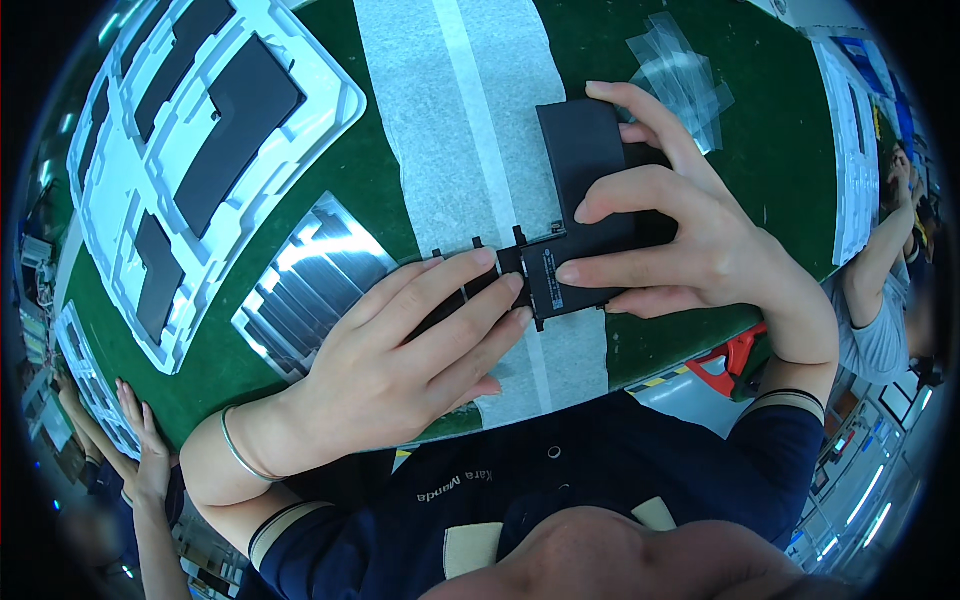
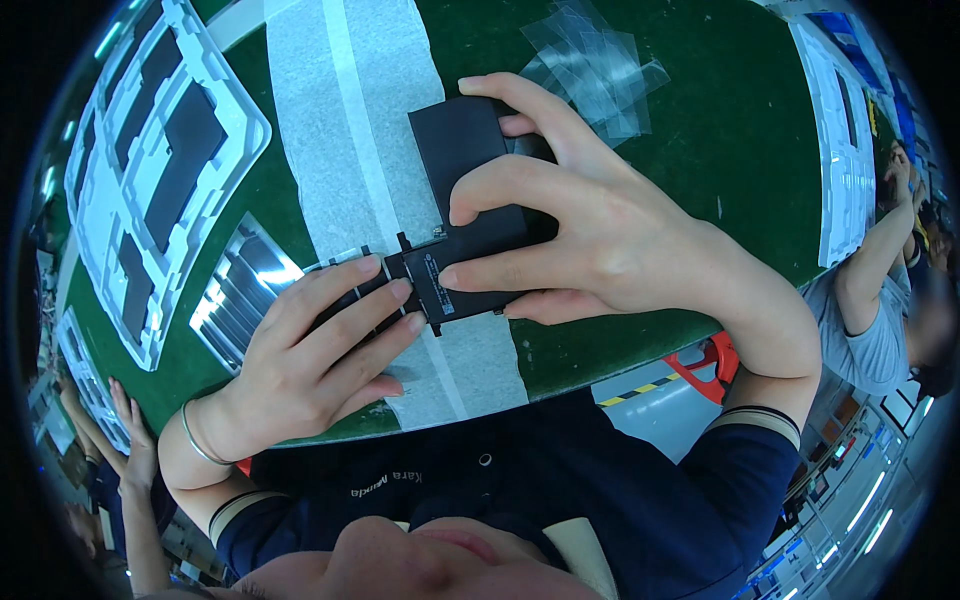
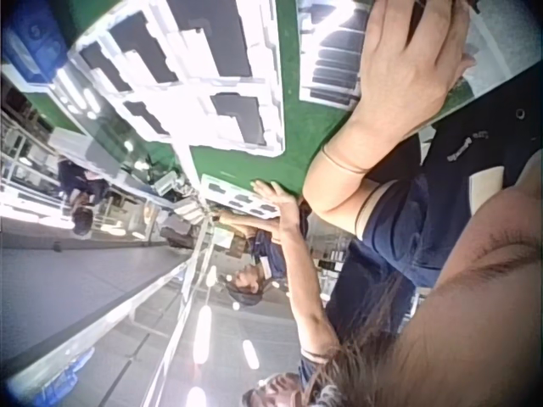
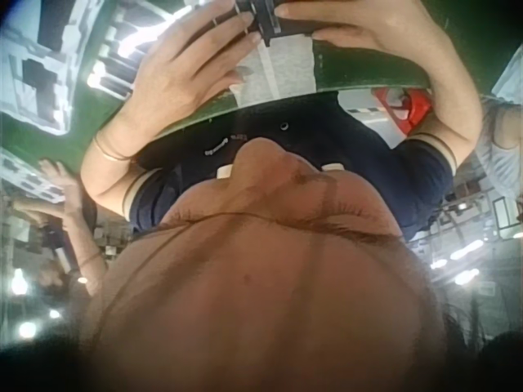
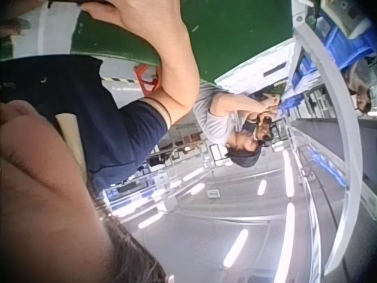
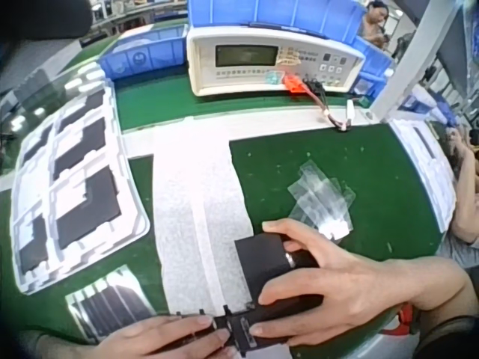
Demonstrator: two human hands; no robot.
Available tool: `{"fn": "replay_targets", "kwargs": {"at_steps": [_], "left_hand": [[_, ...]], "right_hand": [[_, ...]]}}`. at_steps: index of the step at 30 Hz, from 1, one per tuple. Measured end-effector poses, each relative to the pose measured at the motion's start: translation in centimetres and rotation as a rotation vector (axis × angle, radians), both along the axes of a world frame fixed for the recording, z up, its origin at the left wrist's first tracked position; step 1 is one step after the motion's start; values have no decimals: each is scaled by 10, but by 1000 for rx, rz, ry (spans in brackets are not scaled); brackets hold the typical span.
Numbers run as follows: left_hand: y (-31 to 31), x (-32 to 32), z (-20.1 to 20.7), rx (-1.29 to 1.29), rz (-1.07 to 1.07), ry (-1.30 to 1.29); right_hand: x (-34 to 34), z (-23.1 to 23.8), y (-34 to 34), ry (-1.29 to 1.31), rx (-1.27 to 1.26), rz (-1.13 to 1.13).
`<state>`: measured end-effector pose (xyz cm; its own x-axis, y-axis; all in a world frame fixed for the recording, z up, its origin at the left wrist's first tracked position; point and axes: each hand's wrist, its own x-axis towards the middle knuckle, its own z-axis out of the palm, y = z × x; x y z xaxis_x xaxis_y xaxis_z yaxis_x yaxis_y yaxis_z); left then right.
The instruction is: Manually assembling small black plastic housing components for electronics at a factory workbench.
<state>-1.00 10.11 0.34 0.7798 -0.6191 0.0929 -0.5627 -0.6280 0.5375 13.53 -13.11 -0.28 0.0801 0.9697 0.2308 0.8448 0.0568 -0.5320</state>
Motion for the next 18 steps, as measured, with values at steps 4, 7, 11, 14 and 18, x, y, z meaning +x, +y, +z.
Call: {"fn": "replay_targets", "kwargs": {"at_steps": [4,7,11,14,18], "left_hand": [[0,0,0,-1,3,-6],[0,0,1,-5,11,-4],[-1,-1,1,5,16,-6],[-2,-1,1,-6,25,-11],[-3,0,2,-15,35,-7]], "right_hand": [[0,0,1,-3,0,0],[-1,1,1,4,-4,-2],[-1,1,-1,13,-13,-15],[-3,2,-1,19,-25,-24],[-3,4,1,42,-23,-33]]}}
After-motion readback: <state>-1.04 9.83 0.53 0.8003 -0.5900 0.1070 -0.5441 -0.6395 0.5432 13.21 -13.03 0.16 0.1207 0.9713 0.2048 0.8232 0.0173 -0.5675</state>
